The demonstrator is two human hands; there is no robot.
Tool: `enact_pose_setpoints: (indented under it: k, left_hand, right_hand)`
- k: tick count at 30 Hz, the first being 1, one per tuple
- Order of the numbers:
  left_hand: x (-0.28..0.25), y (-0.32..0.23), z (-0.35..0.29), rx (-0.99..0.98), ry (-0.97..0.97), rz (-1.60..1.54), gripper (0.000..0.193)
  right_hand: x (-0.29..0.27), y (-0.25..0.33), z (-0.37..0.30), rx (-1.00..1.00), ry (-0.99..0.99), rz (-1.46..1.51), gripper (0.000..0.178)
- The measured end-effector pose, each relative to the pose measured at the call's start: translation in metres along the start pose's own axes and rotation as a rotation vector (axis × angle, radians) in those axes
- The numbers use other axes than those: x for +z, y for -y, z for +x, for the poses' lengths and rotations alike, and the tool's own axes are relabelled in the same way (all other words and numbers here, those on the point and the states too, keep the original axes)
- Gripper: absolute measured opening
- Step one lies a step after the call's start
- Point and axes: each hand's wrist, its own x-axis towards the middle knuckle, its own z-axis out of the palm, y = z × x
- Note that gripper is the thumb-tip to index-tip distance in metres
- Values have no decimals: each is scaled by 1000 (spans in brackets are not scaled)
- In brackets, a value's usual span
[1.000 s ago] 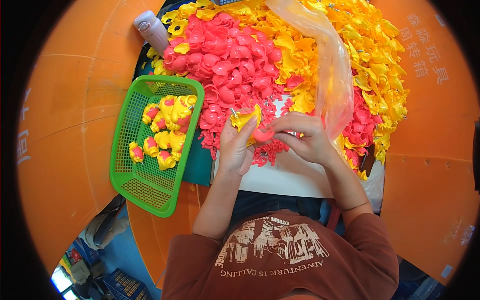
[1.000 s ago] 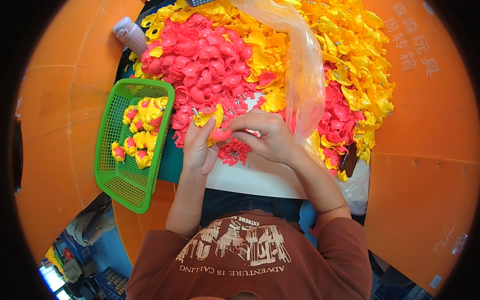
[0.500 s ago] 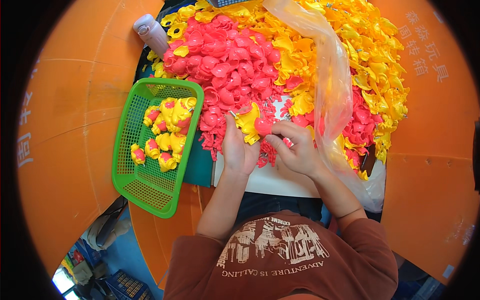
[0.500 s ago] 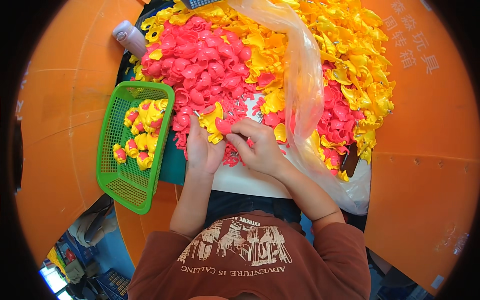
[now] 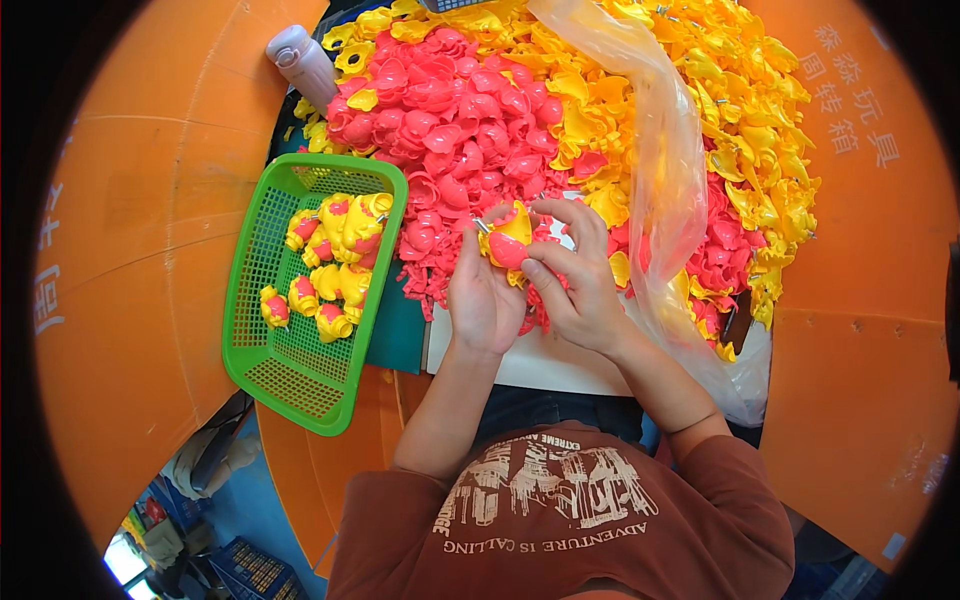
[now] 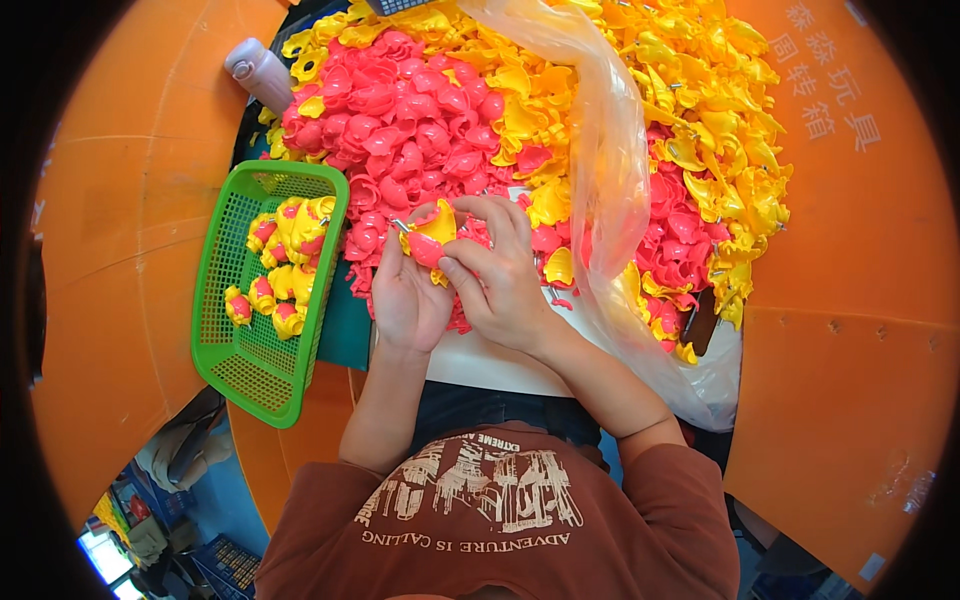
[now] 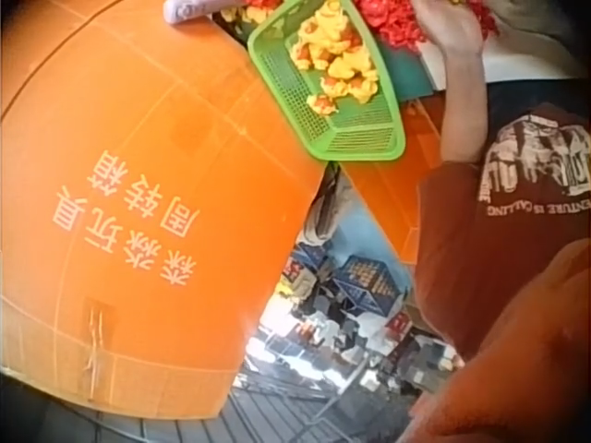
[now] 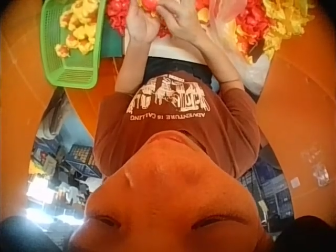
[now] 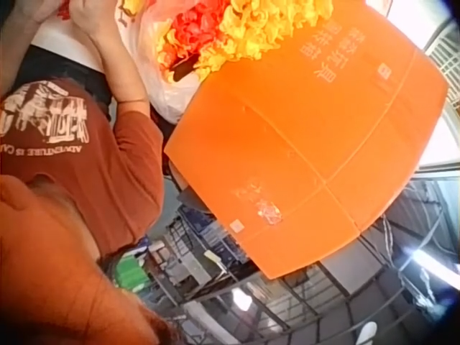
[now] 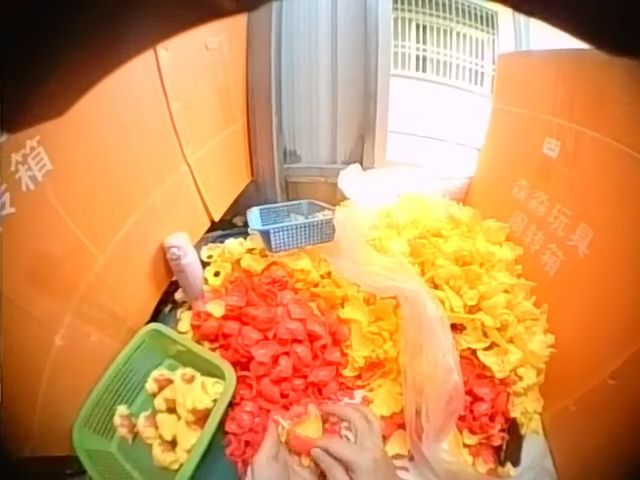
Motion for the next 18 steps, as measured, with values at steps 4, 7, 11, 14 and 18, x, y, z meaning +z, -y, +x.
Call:
enact_pose_setpoints:
  k: [4,7,11,14,18]
  left_hand:
    - [-2,0,-1,-38,24,-66,47]
    - [-2,0,-1,-28,67,-84,47]
    - [3,2,-2,-12,55,-53,46]
    - [5,1,-4,-17,68,-81,45]
    - [6,0,-6,-21,81,-82,45]
  right_hand:
    - [0,0,0,37,41,3,9]
    - [-1,2,2,41,44,26,9]
    - [-2,1,1,35,41,11,8]
    - [-1,3,1,17,45,-7,8]
    - [-3,7,0,-34,43,-72,9]
